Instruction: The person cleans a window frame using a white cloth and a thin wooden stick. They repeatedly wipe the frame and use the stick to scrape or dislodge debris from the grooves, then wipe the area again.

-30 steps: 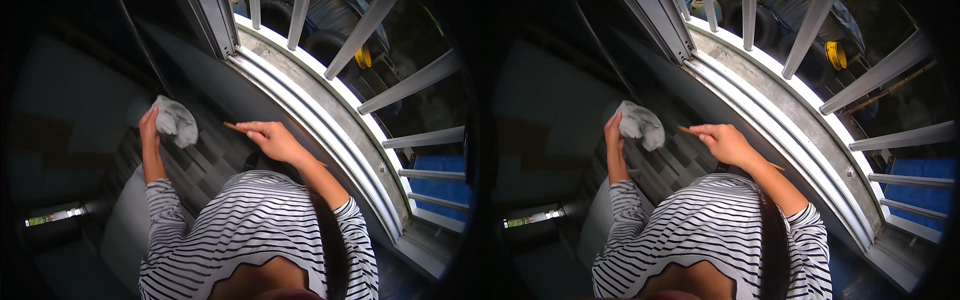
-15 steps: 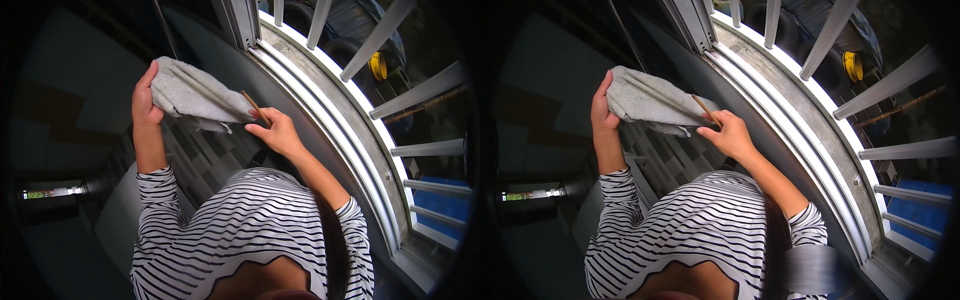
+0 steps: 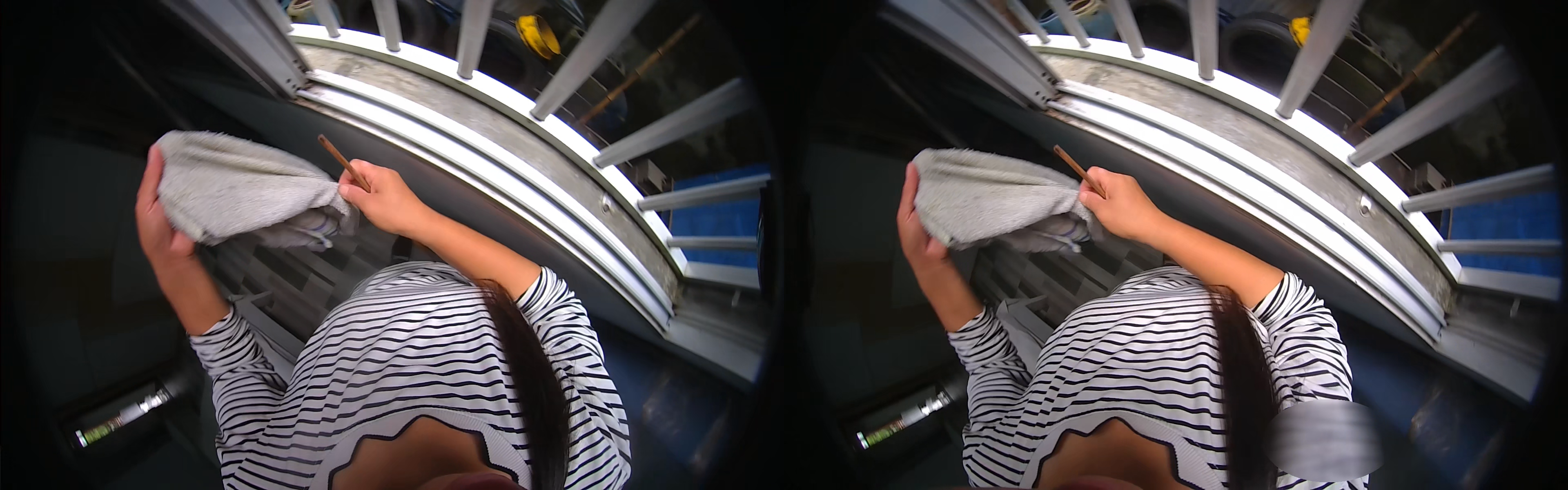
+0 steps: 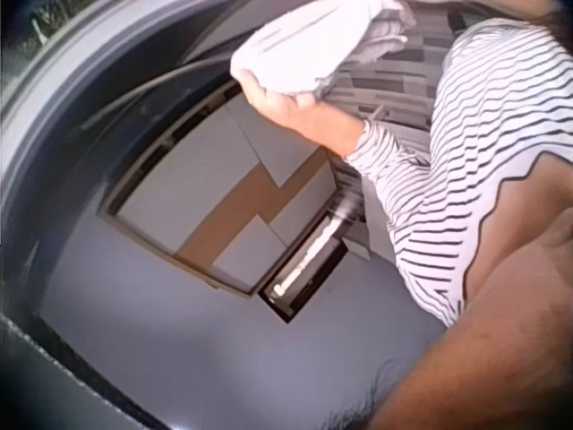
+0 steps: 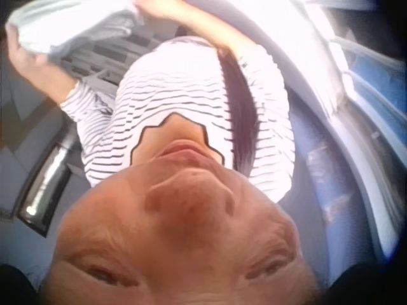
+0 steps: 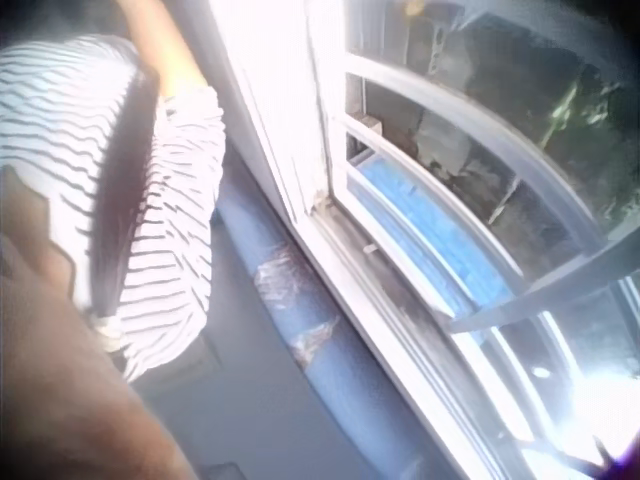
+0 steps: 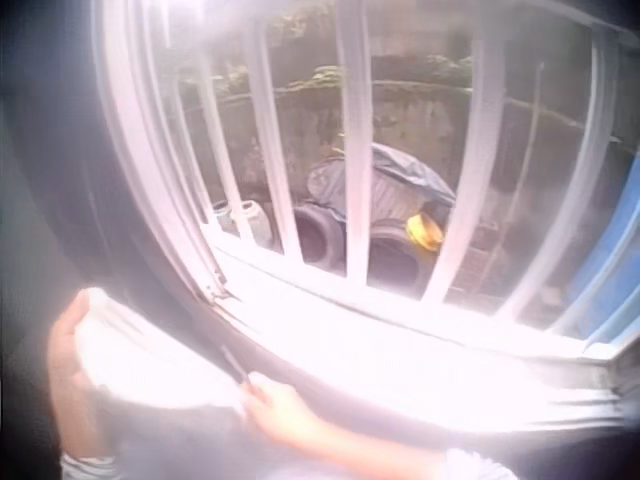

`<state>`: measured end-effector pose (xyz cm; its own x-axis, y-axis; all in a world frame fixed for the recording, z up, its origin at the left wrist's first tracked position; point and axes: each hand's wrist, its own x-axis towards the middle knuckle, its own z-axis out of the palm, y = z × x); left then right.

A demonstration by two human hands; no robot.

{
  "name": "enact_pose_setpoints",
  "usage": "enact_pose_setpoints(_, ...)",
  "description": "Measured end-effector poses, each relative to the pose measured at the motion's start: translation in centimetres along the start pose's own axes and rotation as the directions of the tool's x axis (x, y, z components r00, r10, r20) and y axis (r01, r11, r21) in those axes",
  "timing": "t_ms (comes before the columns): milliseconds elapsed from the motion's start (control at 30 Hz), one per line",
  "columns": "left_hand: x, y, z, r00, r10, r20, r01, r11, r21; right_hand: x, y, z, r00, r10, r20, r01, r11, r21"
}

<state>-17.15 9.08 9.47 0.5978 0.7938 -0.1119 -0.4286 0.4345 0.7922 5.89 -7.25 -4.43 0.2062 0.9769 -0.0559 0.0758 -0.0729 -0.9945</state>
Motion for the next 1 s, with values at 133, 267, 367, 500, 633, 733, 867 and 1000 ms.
enact_pose_setpoints(133,-0.3,2.1,-2.1,0.989,0.018,-0.144,0.006,0.987,0.164,-2.6,-4.1,-3.8,0.992,0.02,0.125,-0.039,0.988,0.151)
enact_pose_setpoints(267,0.9,2.3,-1.4,0.997,0.029,-0.069,-0.015,0.981,0.191,-6.7,-10.9,-7.3,0.994,-0.033,0.101,0.029,0.999,0.04)
enact_pose_setpoints(367,1.8,2.7,0.4,0.997,0.075,0.003,-0.074,0.972,0.224,-9.6,-13.8,-9.3,0.935,-0.306,-0.18,0.314,0.949,0.013)
enact_pose_setpoints(500,4.1,-0.3,8.2,0.973,0.203,0.112,-0.228,0.919,0.321,-15.4,-19.0,-13.0,0.752,-0.494,-0.438,0.231,0.818,-0.526)
enact_pose_setpoints(633,5.2,-5.3,14.2,0.941,0.165,0.296,-0.274,0.884,0.378,-21.0,-20.7,-18.0,0.606,-0.682,-0.409,0.065,0.555,-0.829)
enact_pose_setpoints(733,7.4,-12.0,17.8,0.893,0.142,0.428,-0.341,0.832,0.437,-23.6,-19.9,-19.8,0.539,-0.726,-0.428,-0.095,0.452,-0.887)
enact_pose_setpoints(867,10.2,-21.4,18.0,0.841,0.047,0.54,-0.474,0.547,0.69,-24.7,-15.6,-20.9,0.583,-0.515,-0.629,-0.373,0.518,-0.77)
enact_pose_setpoints(1000,11.3,-24.4,17.6,0.552,0.154,0.82,-0.833,0.052,0.551,-24.8,-11.2,-22.6,0.609,-0.203,-0.767,-0.705,0.304,-0.641)
